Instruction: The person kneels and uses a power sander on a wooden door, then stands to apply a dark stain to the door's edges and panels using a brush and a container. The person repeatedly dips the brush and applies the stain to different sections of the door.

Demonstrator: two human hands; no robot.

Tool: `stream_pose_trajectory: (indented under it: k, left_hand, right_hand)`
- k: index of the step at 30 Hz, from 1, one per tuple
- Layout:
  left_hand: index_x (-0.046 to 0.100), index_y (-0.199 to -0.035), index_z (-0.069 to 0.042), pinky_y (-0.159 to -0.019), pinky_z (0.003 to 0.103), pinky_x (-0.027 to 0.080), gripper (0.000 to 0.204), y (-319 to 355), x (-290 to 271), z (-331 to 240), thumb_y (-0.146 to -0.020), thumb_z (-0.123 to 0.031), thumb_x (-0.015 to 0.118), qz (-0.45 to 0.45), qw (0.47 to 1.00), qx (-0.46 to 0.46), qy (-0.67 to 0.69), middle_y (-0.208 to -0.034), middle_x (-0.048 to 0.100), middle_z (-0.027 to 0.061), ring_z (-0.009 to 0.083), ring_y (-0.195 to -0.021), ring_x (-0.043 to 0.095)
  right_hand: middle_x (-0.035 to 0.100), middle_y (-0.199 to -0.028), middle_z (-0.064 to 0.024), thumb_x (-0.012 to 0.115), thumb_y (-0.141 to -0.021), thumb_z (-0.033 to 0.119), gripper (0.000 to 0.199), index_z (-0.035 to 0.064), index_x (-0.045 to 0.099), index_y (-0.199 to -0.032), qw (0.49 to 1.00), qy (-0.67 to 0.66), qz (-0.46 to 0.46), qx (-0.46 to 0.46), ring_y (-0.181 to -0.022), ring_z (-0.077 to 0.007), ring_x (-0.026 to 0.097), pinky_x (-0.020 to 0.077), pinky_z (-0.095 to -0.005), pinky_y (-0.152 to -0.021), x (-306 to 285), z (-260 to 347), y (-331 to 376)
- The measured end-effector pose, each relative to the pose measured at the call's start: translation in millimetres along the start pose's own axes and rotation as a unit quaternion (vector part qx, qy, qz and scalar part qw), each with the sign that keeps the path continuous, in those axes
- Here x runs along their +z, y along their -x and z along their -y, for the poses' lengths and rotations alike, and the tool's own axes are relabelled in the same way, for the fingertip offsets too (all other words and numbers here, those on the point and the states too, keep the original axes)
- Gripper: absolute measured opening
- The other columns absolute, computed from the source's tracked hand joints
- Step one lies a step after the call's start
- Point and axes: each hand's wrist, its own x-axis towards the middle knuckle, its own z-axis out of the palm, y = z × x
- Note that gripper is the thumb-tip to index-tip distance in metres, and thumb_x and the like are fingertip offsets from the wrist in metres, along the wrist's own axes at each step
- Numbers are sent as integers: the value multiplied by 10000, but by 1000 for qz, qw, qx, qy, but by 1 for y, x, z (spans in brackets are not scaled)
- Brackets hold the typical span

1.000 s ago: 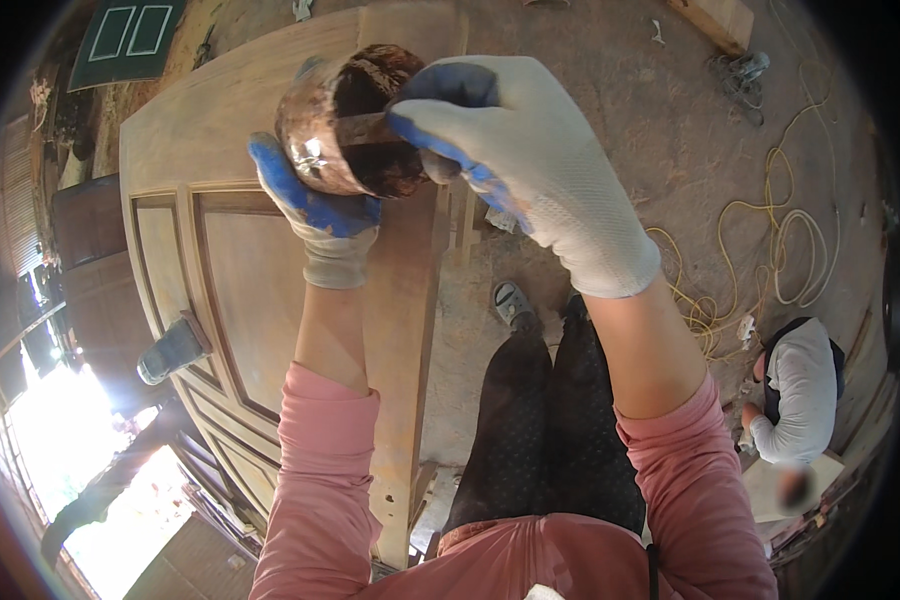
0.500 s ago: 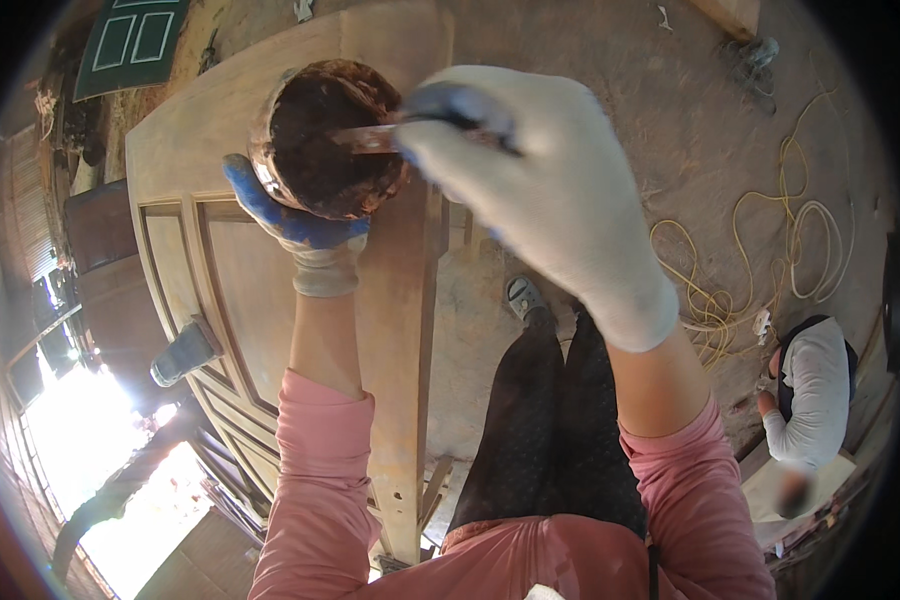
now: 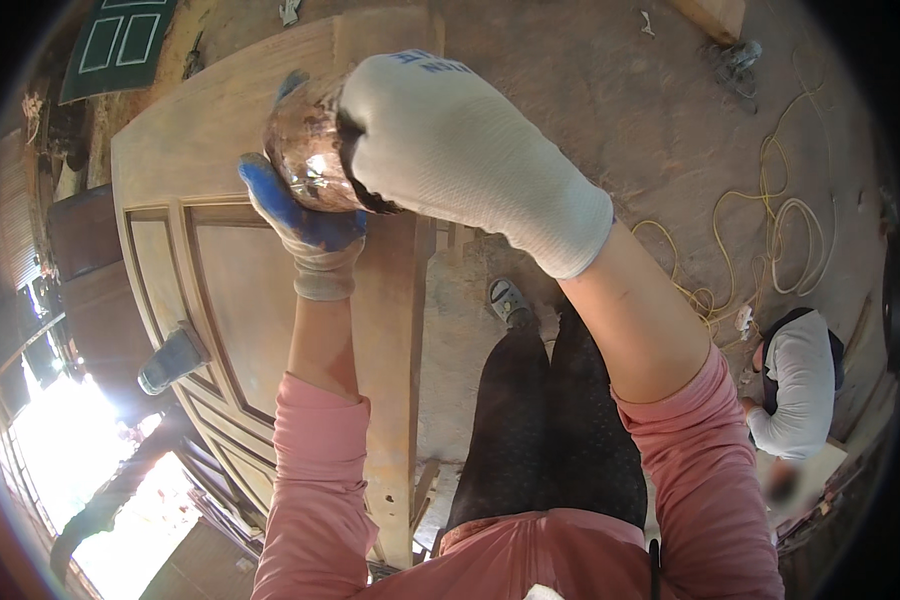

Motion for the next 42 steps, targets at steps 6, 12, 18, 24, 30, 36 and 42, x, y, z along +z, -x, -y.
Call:
stream_pose_trajectory:
  k: [6, 12, 18, 24, 30, 36, 42]
  left_hand:
    - [520, -1466, -30, -1094, 447, 476, 783, -1, 7, -5, -1018, -662, 405, -13, 997, -36, 74, -1392, 613, 146, 288, -1247, 610]
    - [473, -1501, 16, -1094, 414, 458, 830, -1, 8, -5, -1028, -663, 410, 2, 999, -26, 46, -1375, 600, 141, 261, -1257, 585]
    - [500, -1483, -11, -1082, 430, 479, 803, -1, 10, -7, -1014, -659, 430, -41, 996, -45, 68, -1382, 604, 135, 267, -1259, 589]
    - [519, -1465, -34, -1085, 455, 495, 804, -3, 2, -4, -987, -677, 458, -83, 994, -46, 63, -1391, 605, 136, 281, -1273, 590]
    - [531, -1455, -52, -1093, 481, 506, 809, -4, 1, -4, -963, -692, 481, -97, 992, -45, 59, -1408, 599, 139, 299, -1290, 587]
    - [526, -1466, -60, -1119, 514, 481, 816, -5, 4, -8, -962, -699, 464, -41, 989, -68, 121, -1437, 581, 145, 321, -1320, 564]
    - [572, -1446, -109, -1127, 503, 447, 816, -5, 13, -11, -953, -741, 423, -83, 988, -93, 94, -1425, 604, 123, 323, -1311, 562]
  right_hand:
    - [636, -793, -131, 702, -786, 28, 49, -9, 698, -817, 983, -163, -81, 4, -676, -242, 624, 500, -322, -613, 11, -2, 4]
    - [687, -754, -148, 737, -759, 39, 47, 1, 719, -781, 956, -260, -132, 28, -658, -285, 663, 531, -360, -614, 9, 5, 12]
    - [653, -733, -20, 707, -943, 152, 143, 10, 723, -952, 656, -672, -58, 337, -562, -42, 530, 381, -202, -484, -14, 15, 28]
    - [641, -684, -12, 715, -961, 223, 198, 27, 738, -948, 619, -684, -52, 383, -533, -16, 495, 343, -184, -469, -23, 11, 37]
    - [648, -695, -4, 735, -956, 227, 199, 30, 743, -975, 662, -639, -72, 385, -517, -13, 489, 337, -180, -460, -27, 6, 44]
    - [657, -712, -4, 729, -952, 194, 179, 23, 758, -997, 883, -386, -129, 235, -572, -68, 578, 404, -218, -487, -26, -6, 46]
    - [699, -890, -57, 746, -905, 177, 184, 92, 749, -1069, 994, -7, -108, -20, -698, -244, 685, 532, -327, -620, -21, -15, 34]
